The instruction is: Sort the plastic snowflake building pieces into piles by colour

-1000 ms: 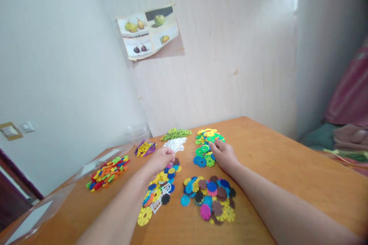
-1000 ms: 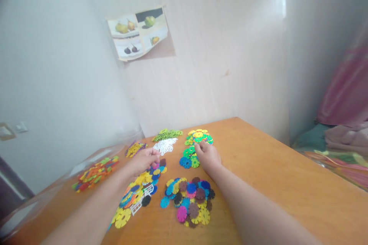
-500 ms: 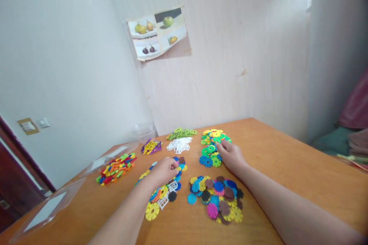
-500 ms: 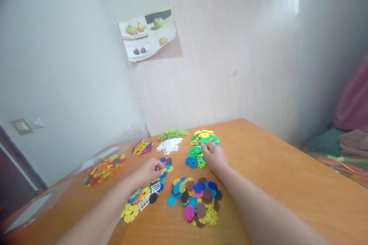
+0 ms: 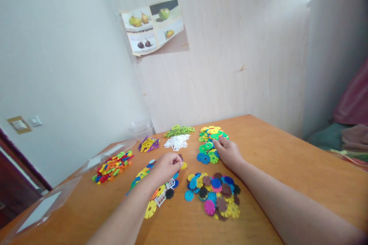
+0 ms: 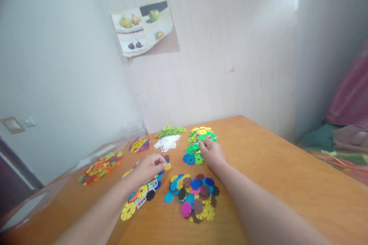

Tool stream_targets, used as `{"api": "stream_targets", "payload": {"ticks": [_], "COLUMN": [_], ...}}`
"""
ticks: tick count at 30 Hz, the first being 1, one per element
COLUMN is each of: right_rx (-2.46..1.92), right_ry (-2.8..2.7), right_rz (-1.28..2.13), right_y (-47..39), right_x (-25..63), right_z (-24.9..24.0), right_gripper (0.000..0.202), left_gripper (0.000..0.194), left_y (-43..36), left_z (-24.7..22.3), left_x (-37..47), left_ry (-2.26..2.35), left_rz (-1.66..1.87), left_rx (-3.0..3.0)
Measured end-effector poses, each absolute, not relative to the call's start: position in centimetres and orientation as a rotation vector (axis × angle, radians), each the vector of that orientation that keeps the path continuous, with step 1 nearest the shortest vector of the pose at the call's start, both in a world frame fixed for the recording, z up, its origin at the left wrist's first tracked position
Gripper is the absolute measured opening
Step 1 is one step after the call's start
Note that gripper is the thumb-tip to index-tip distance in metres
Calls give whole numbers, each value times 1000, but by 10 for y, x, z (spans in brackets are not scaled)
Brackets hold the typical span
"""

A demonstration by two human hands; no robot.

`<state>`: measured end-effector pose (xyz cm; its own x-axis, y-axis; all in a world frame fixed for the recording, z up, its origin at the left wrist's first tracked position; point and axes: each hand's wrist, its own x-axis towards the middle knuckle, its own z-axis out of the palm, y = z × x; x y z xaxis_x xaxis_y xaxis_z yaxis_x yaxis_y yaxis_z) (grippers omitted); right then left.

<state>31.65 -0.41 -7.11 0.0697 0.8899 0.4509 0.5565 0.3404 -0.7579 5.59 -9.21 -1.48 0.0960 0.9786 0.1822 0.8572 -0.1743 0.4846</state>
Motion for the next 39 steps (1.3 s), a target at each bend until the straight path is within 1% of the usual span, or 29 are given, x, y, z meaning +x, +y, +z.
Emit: {"api": "stream_targets", "payload": {"ticks": [8, 13, 18, 22, 26, 30, 34, 39], "right_rx": [-1345, -1327, -1344, -1352, -1339, -1339, -1344, -1343], "right_ry": [-1614, -1612, -1618, -1604, -1604, -1606, -1607, -1611], "right_rz": [421, 419, 413, 417, 426, 426, 430, 422], "right_y": [-5, -4, -5, -6, -4, -3, -3, -4], "right_x": [317, 317, 317, 316, 316, 317, 317, 316], "right_z": [-69, -69, -68, -69, -71, -71, -71, -71], "right_gripper": [43, 42, 42, 44, 45, 44, 44, 43], "left_gripper": [15, 23, 28, 20, 18, 19, 13, 25], "left_y": [-112, -117, -106, -95, -96, -101, -102, -100], "left_z": [-13, -5, -2, -14, -23, -23, -18, -17], "left_x": [83, 85, 62, 38, 30, 34, 38, 37], "left_ry": [1711, 1660, 1731, 1861, 1946, 2020, 2006, 2011], "left_rz": [587, 605, 688, 714, 563, 459, 471, 468], "left_rx": [2147, 2113, 2049, 2035, 2177, 2290, 2239, 2302]}}
